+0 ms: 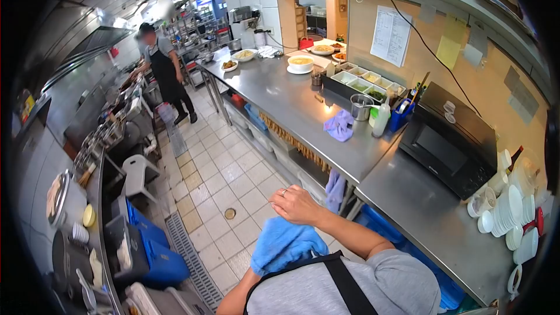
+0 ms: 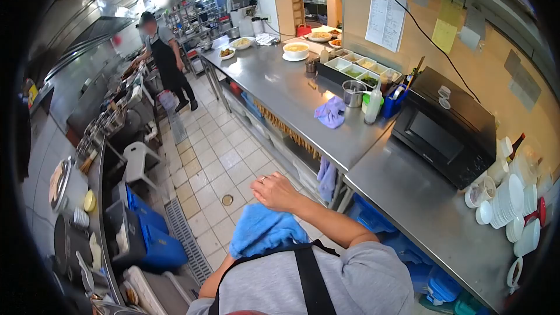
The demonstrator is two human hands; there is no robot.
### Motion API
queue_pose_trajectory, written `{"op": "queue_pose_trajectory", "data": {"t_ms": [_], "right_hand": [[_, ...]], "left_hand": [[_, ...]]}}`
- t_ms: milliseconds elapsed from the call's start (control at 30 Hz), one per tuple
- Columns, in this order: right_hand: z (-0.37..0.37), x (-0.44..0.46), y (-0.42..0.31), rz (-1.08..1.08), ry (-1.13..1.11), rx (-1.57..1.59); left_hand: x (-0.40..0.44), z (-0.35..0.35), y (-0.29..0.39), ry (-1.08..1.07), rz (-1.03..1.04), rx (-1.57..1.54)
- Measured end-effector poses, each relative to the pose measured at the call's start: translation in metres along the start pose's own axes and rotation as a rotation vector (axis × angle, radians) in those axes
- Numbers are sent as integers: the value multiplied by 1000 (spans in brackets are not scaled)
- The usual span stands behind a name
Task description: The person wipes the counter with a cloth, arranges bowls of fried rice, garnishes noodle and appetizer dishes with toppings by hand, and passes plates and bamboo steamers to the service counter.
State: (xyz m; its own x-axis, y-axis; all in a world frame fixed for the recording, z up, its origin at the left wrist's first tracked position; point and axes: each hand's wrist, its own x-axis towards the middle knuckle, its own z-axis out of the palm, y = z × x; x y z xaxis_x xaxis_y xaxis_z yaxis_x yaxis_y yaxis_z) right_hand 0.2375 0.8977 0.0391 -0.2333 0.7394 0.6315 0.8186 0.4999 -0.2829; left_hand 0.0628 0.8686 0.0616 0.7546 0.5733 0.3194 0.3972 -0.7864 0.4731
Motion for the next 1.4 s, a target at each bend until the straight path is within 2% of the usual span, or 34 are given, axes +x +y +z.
{"op": "queue_pose_trajectory", "data": {"t_ms": [133,200,233,267,367,433,467,500,567,667,767,900,933,1000,1100,1133,1200,1233,1300,1333,1400], "right_hand": [[14,47,54,222,-399,-125],[40,66,82,222,-727,-150],[60,74,94,225,-888,-156],[81,85,103,129,-1013,-118],[137,132,110,-141,-1257,48],[201,152,132,-243,-1336,326],[237,151,161,-235,-1278,441],[271,144,199,-160,-1100,582],[320,141,260,-40,-811,746],[152,285,204,41,-1250,406],[157,305,261,247,-1407,659],[124,328,326,606,-1065,759],[128,325,346,612,-901,838],[141,318,384,806,-643,989],[174,320,435,1041,-275,1210],[180,326,446,1127,-164,1282],[193,342,463,1249,132,1497],[195,354,471,1223,256,1457],[197,374,484,1182,483,1366],[201,372,503,1070,430,1337],[185,375,530,1203,352,1002]], "left_hand": [[66,-64,-41,-178,-38,264],[88,-76,-80,-180,-98,335],[92,-61,-111,-54,-117,345],[97,-46,-143,73,-135,349],[151,-21,-222,121,15,413],[179,-19,-247,12,85,46],[193,-20,-258,-43,118,-137],[209,-22,-272,-99,148,-320],[239,-20,-315,-160,29,-667],[278,-5,-372,-289,-169,-1183],[324,3,-413,-519,-320,-1303],[397,21,-458,-748,-318,-1125],[419,27,-468,-756,-291,-1070],[463,39,-484,-661,-229,-935],[515,37,-480,-217,-171,-810],[543,13,-470,-190,-38,-650],[580,45,-508,-202,84,-503],[599,50,-519,-206,140,-432],[635,42,-535,-292,170,-525],[652,34,-540,-336,175,-574],[694,9,-575,-458,141,-823]]}}
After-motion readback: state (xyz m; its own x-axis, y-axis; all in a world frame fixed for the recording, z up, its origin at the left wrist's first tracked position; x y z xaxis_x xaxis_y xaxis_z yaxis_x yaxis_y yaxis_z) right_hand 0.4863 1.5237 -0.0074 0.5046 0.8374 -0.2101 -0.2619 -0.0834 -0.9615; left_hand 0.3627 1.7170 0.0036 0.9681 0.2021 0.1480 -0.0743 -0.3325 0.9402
